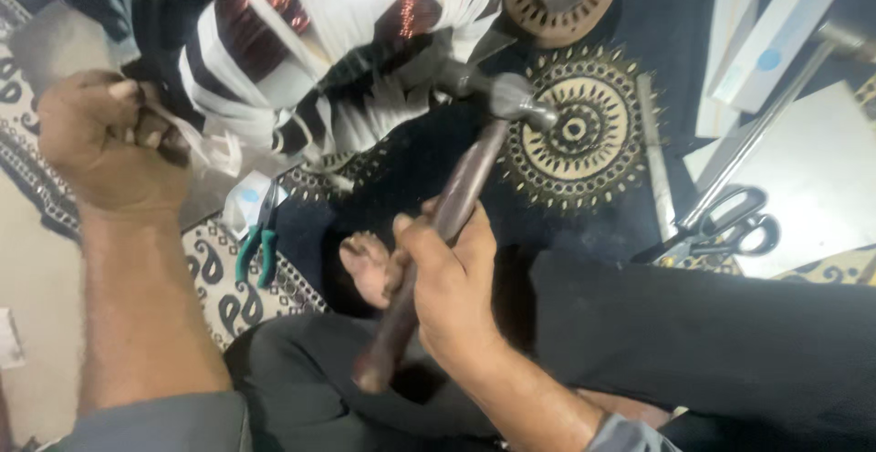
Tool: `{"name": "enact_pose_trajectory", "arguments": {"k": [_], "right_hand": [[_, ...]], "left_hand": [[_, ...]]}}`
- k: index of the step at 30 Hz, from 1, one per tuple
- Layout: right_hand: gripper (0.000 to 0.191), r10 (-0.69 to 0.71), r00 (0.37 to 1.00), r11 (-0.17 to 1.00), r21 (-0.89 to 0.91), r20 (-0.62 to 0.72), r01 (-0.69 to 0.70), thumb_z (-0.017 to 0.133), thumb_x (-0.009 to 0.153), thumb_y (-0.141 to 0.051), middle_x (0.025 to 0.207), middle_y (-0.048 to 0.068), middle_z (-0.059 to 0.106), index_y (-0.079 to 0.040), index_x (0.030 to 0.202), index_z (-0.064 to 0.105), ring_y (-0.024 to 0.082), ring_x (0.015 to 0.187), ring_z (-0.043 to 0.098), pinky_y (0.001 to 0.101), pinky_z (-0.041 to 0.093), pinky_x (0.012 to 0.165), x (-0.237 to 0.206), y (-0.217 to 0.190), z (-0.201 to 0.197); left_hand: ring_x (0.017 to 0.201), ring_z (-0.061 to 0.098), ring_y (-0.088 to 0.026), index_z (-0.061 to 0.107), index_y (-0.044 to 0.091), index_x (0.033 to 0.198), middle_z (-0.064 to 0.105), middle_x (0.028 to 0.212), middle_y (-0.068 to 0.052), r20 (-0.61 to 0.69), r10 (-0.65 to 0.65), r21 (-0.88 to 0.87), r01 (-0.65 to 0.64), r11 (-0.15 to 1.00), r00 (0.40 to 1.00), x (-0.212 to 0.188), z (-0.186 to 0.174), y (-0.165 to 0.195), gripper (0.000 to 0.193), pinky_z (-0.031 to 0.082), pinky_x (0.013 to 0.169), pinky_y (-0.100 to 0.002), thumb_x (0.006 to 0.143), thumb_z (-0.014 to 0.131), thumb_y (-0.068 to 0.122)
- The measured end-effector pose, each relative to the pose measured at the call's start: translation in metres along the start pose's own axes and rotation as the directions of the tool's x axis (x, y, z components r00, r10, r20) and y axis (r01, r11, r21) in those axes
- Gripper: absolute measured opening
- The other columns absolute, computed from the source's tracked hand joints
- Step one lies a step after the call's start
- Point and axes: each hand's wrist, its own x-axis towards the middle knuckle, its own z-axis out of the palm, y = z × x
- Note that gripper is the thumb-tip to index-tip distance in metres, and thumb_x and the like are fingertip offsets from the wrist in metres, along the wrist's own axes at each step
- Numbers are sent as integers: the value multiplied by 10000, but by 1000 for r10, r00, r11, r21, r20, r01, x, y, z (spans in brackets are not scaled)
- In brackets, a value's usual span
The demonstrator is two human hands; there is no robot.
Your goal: The person sits on the floor working on an electric motor stator, inserting white insulation strips into the slots between the copper windings by hand and using a hammer and mallet to tap and seat the wedges. They work around the stator, adjusting the strips and pressing them into place one slot at a time.
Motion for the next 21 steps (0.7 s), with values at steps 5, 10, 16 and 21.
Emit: {"name": "enact_pose_trajectory", "arguments": {"k": [5,10,16,21], "right_hand": [[357,144,901,920,-391,409,31,681,868,18,926,77,590,-16,1145,459,122,664,629,300,547,459,6,-6,5],[315,115,971,983,-164,210,-81,631,847,15,853,147,663,-11,1100,445,166,694,712,311,532,507,13,-8,-14],[307,-388,815,759,-353,429,547,724,862,-10,774,140,590,-25,1059,488,179,608,599,316,570,558,20,17,10],[314,96,935,892,-446,341,71,697,846,-65,735,79,587,0,1085,504,119,473,570,295,481,408,15,3,12]], "left_hand": [[596,417,-142,355,111,666,513,755,-91,32,33,-142,-28,989,999,-8,-9,-5,356,365,585,-277,983,510,63],[623,398,-135,356,113,684,480,772,-54,12,90,-105,-88,991,996,-14,-6,-5,369,332,589,-259,1011,522,65],[599,403,-129,388,124,700,415,693,-11,-47,117,-154,-123,980,992,-7,2,-8,360,317,567,-250,1008,572,85],[588,399,-121,359,140,676,412,685,-7,-31,57,-218,-62,974,998,-4,2,-9,388,293,545,-244,1014,548,115]]}}
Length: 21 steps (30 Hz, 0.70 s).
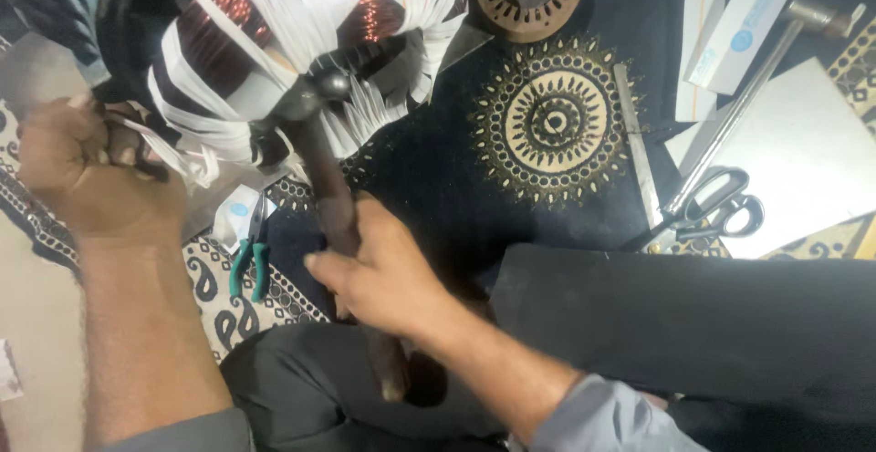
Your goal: The person sits on the floor working on an electric motor stator, inserting white insulation strips into the slots between the copper windings by hand and using a hammer and mallet to tap and seat the wedges. They work around the stator, adjusting the strips and pressing them into place one slot at a time.
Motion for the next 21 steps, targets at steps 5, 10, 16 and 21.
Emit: {"name": "enact_pose_trajectory", "arguments": {"k": [5,10,16,21], "right_hand": [[335,-51,988,975,208,-148,82,684,860,-56,766,73,592,9,1122,486,121,500,578,287,492,431,-11,-7,4],[344,-49,998,996,-71,-41,46,697,847,-68,759,54,598,-10,1125,503,110,506,592,274,495,425,-3,-3,-1],[325,-69,995,990,114,-73,77,662,861,-72,724,77,579,-6,1082,435,121,519,554,302,458,425,-8,-16,0],[321,-193,981,778,-606,20,165,736,899,-179,778,155,640,8,1048,522,260,603,624,396,506,502,-12,-31,-35]], "left_hand": [[586,370,-121,338,127,684,416,708,-27,25,7,7,-8,1000,1000,3,-8,-6,373,286,596,-254,1011,515,96],[581,376,-138,376,113,700,424,701,-41,57,85,-18,-84,996,995,6,-17,-11,349,285,553,-250,1014,521,67],[598,404,-138,460,58,784,474,747,-71,-23,79,-63,-80,995,997,15,-18,-19,241,307,564,-259,1021,506,57],[589,424,-155,483,60,771,471,721,-64,66,112,-110,-104,988,992,17,-7,-23,286,350,583,-296,1045,561,40]]}}
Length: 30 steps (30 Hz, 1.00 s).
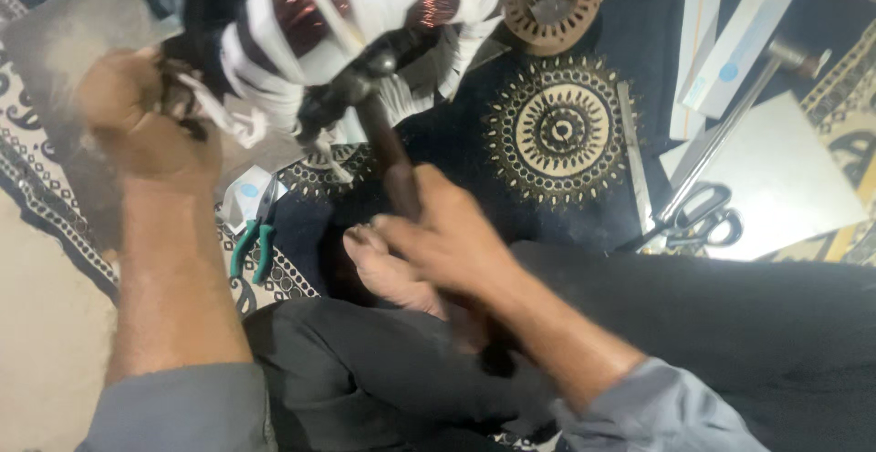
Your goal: The person sits on the floor working on an electric motor stator, inserting white insulation strips into the slots between the copper windings by hand and using a hammer and mallet to tap and seat the wedges. They work around the stator, adjusting the strips and pressing them into place one slot at a time.
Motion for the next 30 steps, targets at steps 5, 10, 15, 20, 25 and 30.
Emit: {"name": "enact_pose_trajectory", "arguments": {"k": [5,10,15,20,25,30], "right_hand": [[385,-141,989,824,-549,49,144,683,863,-261,819,199,688,-61,1153,530,422,753,690,493,541,649,-26,26,-42],[429,-380,852,524,-675,360,519,661,693,-181,823,164,693,-63,1096,570,411,766,685,494,542,650,14,12,-61],[432,-220,822,338,-750,525,569,729,848,-476,794,154,687,-89,984,592,376,717,682,483,536,597,30,-8,-68],[442,-115,640,71,-636,760,768,659,883,-524,775,130,667,-86,943,636,304,625,677,462,541,543,54,-45,-53],[503,229,907,-19,-930,354,368,526,1008,-630,760,104,677,-141,999,642,282,667,698,416,575,598,76,-37,-39],[511,-369,431,-125,-503,824,855,597,861,-559,737,140,692,-64,958,683,299,596,680,448,548,534,66,-33,-54]], "left_hand": [[542,451,-141,473,82,711,457,658,-36,254,317,676,-402,617,914,-7,20,6,268,332,467,-300,967,544,45],[510,417,-128,487,112,614,474,604,-17,-42,107,265,-92,960,993,-4,43,10,293,350,459,-356,892,552,46],[496,391,-124,430,149,586,407,583,15,4,105,135,-105,985,994,-2,51,16,313,367,475,-367,862,547,58],[457,382,-95,479,134,571,451,559,7,-11,34,201,-31,979,999,-3,50,20,293,320,400,-311,854,537,87],[430,400,-99,524,100,575,468,546,-7,0,42,163,-41,986,999,1,50,19,284,314,395,-311,857,550,79],[444,413,-94,540,104,592,489,568,1,-79,36,91,-29,995,996,4,50,12,307,314,405,-311,896,580,109]]}}
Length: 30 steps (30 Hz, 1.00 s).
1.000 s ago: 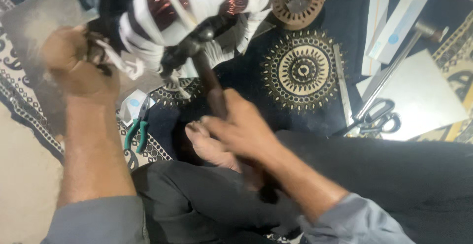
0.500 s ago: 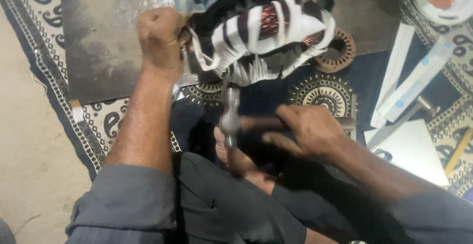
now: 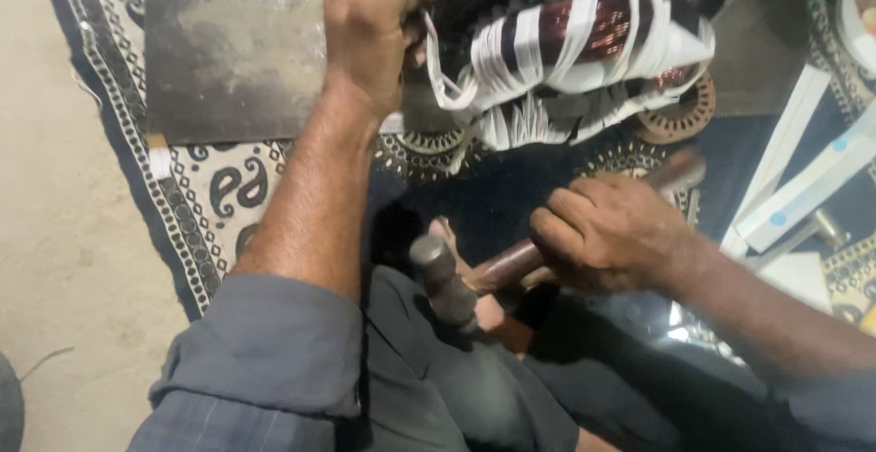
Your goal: The person sits on the floor working on an electric motor stator, inserting white insulation strips into the slots between the copper windings by hand and using a hammer and mallet to tap and seat the wedges. They work around the stator, adjusting the strips and pressing them into place one slot at a time.
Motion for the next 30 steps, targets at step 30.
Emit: {"name": "enact_pose_trajectory", "arguments": {"k": [30], "right_hand": [[483,646,689,665,202,328,-719,607,902,-549,798,198,697,-66,910,627,433,755,683,538,522,653,61,-82,-40]], "left_hand": [[450,491,-165,597,64,760,537,611,-35,-150,32,-180,-59,982,988,24,1,-21,292,364,397,-343,896,707,298]]}}
